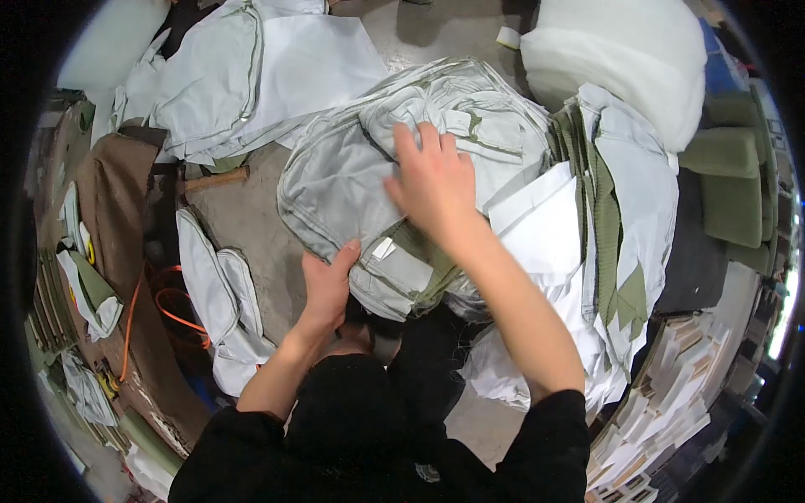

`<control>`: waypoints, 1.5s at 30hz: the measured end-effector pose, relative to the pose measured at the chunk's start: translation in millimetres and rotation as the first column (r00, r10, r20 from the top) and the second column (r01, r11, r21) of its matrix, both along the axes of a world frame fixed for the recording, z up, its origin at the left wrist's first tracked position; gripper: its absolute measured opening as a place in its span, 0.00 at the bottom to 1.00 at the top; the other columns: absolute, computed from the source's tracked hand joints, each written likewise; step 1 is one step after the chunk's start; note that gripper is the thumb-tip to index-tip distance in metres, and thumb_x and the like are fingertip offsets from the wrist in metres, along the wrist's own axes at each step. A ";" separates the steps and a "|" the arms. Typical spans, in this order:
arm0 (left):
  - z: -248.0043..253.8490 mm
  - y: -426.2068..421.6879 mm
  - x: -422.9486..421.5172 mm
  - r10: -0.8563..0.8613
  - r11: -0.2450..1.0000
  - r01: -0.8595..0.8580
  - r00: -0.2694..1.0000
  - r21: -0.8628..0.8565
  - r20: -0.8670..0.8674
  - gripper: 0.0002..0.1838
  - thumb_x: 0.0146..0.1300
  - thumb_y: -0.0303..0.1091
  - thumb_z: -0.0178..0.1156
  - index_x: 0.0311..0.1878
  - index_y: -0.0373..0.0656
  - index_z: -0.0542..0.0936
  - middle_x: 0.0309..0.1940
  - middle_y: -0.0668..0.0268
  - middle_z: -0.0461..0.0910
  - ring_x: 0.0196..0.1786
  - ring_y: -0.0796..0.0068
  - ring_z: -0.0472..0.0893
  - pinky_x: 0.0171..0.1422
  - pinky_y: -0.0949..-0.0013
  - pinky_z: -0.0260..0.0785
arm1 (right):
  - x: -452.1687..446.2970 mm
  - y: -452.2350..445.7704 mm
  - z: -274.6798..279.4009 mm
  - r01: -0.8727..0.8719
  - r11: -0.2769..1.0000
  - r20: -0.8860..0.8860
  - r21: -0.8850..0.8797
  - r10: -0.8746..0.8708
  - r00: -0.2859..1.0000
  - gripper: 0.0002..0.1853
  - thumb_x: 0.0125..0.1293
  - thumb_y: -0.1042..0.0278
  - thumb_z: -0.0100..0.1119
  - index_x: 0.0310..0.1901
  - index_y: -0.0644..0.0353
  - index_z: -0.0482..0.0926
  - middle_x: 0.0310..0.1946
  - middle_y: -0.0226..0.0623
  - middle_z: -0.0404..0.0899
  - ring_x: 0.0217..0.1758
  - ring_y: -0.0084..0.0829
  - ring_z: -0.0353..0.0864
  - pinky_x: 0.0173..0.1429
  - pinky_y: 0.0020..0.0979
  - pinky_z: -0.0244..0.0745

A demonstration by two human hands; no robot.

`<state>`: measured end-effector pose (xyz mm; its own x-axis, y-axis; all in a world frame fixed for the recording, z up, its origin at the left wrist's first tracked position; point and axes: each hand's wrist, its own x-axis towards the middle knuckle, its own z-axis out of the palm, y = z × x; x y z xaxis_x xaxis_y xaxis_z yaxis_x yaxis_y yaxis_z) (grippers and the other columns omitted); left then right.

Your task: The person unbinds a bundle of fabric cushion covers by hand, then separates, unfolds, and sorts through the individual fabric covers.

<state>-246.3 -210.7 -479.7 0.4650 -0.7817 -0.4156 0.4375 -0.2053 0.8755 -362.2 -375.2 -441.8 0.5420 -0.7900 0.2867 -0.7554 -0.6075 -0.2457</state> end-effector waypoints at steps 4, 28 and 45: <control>-6.9 3.0 3.2 0.041 0.998 -0.038 0.996 0.045 -0.074 0.30 0.63 0.27 0.63 0.67 0.32 0.65 0.60 0.60 0.74 0.61 0.68 0.74 0.69 0.65 0.62 | -16.2 -90.2 -40.4 0.205 0.966 -0.192 0.157 -0.173 0.966 0.17 0.66 0.53 0.56 0.39 0.59 0.84 0.35 0.50 0.84 0.39 0.49 0.85 0.47 0.47 0.79; -37.2 22.9 18.5 0.007 0.983 0.066 0.919 0.172 -0.395 0.33 0.65 0.29 0.63 0.71 0.40 0.61 0.63 0.60 0.71 0.64 0.66 0.73 0.70 0.60 0.65 | -126.9 -102.0 55.1 0.107 0.891 0.368 0.441 -0.288 0.884 0.06 0.64 0.68 0.63 0.36 0.58 0.75 0.29 0.28 0.75 0.26 0.22 0.72 0.32 0.23 0.66; -29.6 21.0 17.6 0.009 0.993 0.032 0.934 0.110 -0.358 0.36 0.64 0.31 0.66 0.71 0.37 0.60 0.67 0.61 0.69 0.67 0.67 0.70 0.72 0.62 0.61 | -53.4 19.4 21.2 -0.288 0.919 0.009 0.269 0.297 0.955 0.24 0.44 0.68 0.67 0.49 0.53 0.81 0.33 0.37 0.76 0.28 0.42 0.78 0.30 0.40 0.73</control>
<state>-228.7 -189.7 -509.3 0.2609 -0.7251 -0.6374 0.7137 -0.2997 0.6330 -415.5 -355.8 -420.7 0.7656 -0.6397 0.0688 -0.5638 -0.7186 -0.4070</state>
